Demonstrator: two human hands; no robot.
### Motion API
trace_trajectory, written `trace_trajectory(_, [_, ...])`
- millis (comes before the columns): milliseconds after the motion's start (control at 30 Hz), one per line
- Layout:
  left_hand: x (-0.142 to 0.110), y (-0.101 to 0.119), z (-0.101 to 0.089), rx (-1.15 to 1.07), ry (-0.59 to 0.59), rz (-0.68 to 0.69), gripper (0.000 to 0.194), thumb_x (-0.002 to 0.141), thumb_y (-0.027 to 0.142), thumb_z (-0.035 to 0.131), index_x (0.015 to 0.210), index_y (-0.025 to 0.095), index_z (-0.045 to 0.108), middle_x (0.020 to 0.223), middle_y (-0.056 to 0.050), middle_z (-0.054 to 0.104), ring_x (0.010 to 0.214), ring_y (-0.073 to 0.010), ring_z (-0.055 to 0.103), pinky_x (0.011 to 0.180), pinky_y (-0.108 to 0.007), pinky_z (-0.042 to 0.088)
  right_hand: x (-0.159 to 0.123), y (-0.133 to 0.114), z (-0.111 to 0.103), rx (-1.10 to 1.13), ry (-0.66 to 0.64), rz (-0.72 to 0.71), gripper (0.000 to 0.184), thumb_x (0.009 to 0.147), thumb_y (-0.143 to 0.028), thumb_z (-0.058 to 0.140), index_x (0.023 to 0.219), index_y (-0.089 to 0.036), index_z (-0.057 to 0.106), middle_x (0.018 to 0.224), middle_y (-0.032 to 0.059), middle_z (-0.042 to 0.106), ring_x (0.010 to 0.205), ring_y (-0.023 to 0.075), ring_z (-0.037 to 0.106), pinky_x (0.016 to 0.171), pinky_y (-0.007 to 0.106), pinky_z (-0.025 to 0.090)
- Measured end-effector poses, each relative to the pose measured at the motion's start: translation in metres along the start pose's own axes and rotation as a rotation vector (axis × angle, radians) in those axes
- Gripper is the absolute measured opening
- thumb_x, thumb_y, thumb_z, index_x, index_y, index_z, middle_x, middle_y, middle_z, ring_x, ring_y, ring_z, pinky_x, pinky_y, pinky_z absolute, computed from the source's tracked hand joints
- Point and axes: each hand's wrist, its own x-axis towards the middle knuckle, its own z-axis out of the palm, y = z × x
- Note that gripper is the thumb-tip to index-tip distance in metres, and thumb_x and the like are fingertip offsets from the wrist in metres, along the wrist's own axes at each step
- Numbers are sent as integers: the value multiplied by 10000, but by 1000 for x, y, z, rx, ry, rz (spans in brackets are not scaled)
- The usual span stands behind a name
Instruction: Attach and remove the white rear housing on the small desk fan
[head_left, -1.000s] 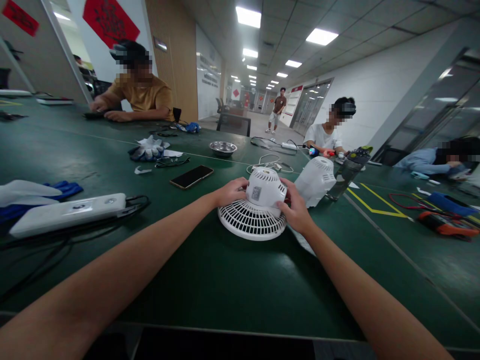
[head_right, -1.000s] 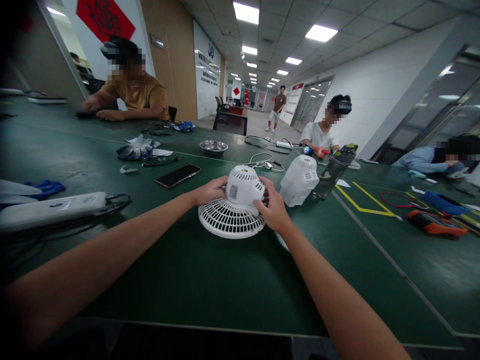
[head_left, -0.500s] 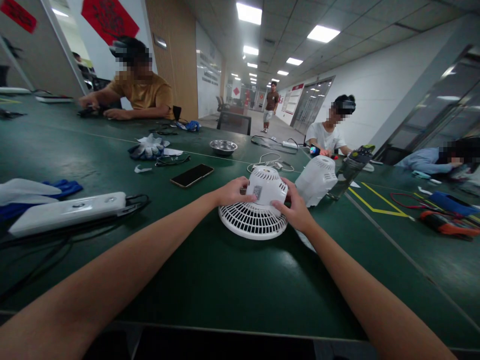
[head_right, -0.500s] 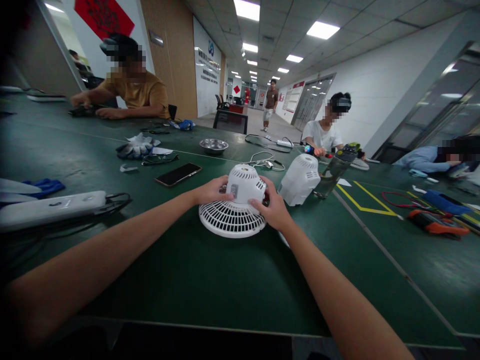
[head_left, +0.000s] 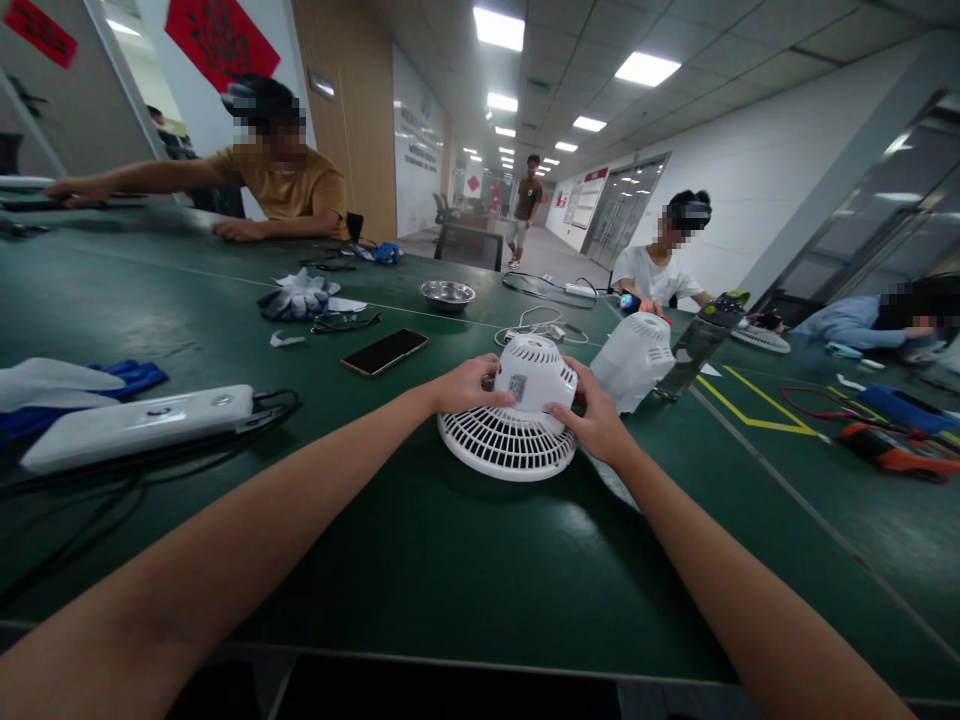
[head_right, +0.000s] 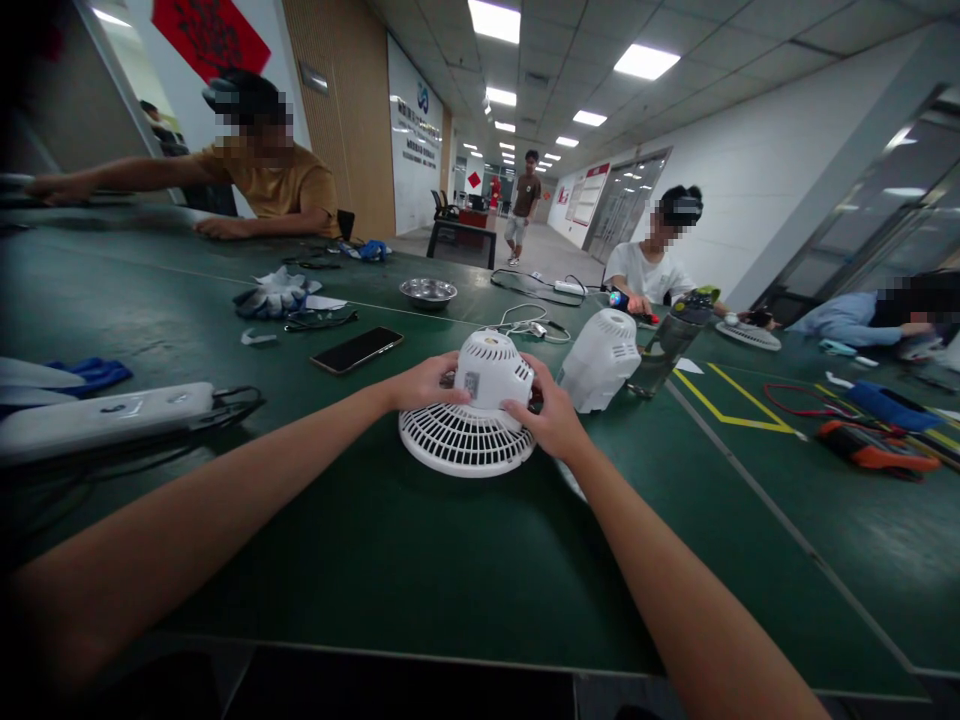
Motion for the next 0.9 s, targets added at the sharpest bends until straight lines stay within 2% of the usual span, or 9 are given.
trace_trajectory(267, [1,-6,2,-14,8,-1,658,790,512,738,1343,185,597,1388,-154,541,1243,-338,569,999,-477,496,1,-2,-2,69,-40,2,783,834,-454,766,1499,-287,388,1368,110,633,1179,325,657,1001,544,548])
trace_trajectory(433, [4,-11,4,10,13,42,700,769,499,754,1367,178,584,1285,-154,597,1240,-369,555,987,-488,490,0,-2,1,0,8,-9,776,846,-465,750,1504,-285,380,1393,114,608,1186,330,645,988,532,552])
trace_trajectory(700, [5,-11,3,65,11,19,705,796,550,728,1367,171,565,1375,-160,538,1232,-332,556,1010,-472,468,-1,2,3,-28,13,-13,796,862,-489,728,1523,-284,336,1402,120,589,1196,333,629,996,539,542])
trace_trajectory(900, [4,-11,3,40,17,13,691,778,530,743,1361,197,581,1341,-146,571,1238,-352,555,997,-474,475,-1,1,3,-26,11,-7,781,870,-471,721,1522,-291,331,1399,117,594,1193,334,633,983,546,549])
